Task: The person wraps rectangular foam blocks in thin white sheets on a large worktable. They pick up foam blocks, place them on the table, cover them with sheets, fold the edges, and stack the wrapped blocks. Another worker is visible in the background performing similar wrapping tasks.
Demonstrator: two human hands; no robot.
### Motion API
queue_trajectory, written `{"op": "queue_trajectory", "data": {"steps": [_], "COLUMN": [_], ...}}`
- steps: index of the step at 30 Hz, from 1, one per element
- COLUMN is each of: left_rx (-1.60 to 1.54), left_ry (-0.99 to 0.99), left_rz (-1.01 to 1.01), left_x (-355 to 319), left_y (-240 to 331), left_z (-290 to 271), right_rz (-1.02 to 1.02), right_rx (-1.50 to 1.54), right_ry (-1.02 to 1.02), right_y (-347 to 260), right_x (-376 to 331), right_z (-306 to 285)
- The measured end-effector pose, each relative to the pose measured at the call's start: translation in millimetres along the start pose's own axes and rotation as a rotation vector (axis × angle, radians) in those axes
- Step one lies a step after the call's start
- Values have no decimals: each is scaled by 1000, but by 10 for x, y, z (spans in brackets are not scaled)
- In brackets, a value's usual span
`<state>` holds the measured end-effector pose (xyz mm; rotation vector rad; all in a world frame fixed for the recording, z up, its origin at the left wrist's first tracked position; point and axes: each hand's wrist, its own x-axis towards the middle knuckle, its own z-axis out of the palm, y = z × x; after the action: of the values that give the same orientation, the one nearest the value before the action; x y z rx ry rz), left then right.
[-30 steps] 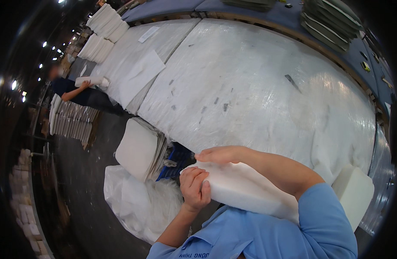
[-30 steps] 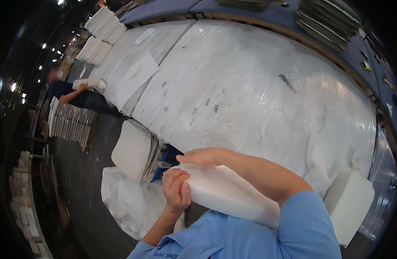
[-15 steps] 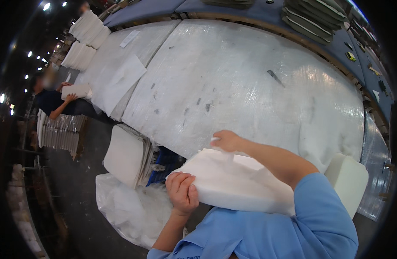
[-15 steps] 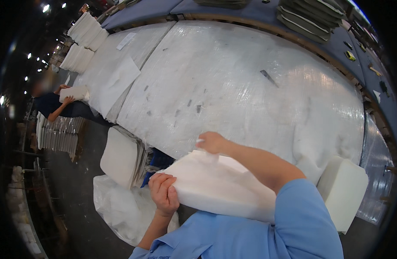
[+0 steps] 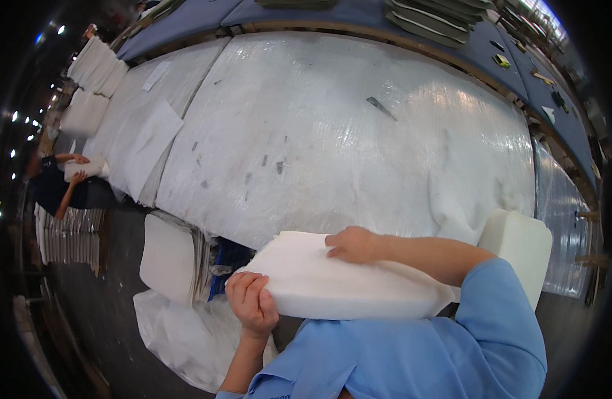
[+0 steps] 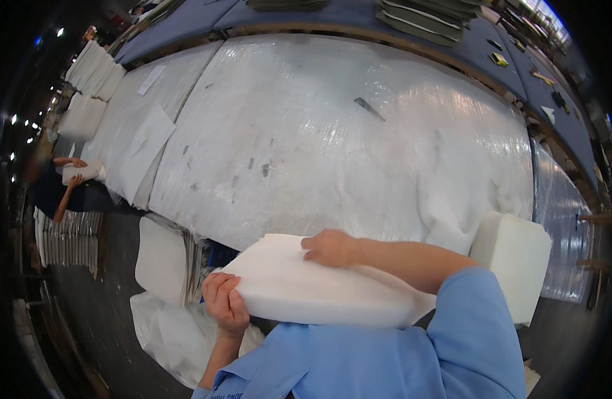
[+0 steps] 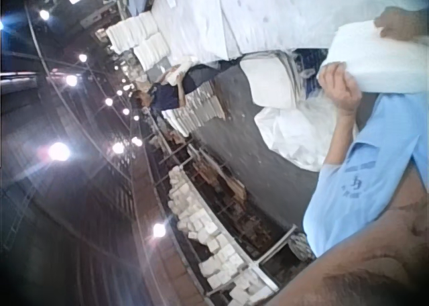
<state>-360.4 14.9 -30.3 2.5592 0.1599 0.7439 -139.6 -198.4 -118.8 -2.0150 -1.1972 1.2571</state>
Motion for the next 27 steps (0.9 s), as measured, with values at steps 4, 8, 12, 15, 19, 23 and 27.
{"op": "queue_trajectory", "data": {"steps": [4,8,12,15,19,23,27], "left_rx": [-8,12,7,-5,219,17,68], "left_ry": [-16,-16,-29,-63,-210,-425,-357], "left_rz": [4,-21,-1,-42,10,182,219], "left_x": [-7,5,14,29,257,269,273], "left_y": [-10,44,31,55,481,783,739], "left_z": [-24,-20,-29,-48,-145,-13,120], "right_rz": [216,252,309,365,536,499,467], "right_rx": [188,465,398,405,169,-5,267], "right_ry": [147,-122,-199,-111,239,848,1336], "right_y": [457,382,413,544,635,1254,1311], "right_x": [-126,-637,-1379,-1715,-1838,-1965,-2122], "right_z": [-205,-473,-340,-118,60,-2,-482]}}
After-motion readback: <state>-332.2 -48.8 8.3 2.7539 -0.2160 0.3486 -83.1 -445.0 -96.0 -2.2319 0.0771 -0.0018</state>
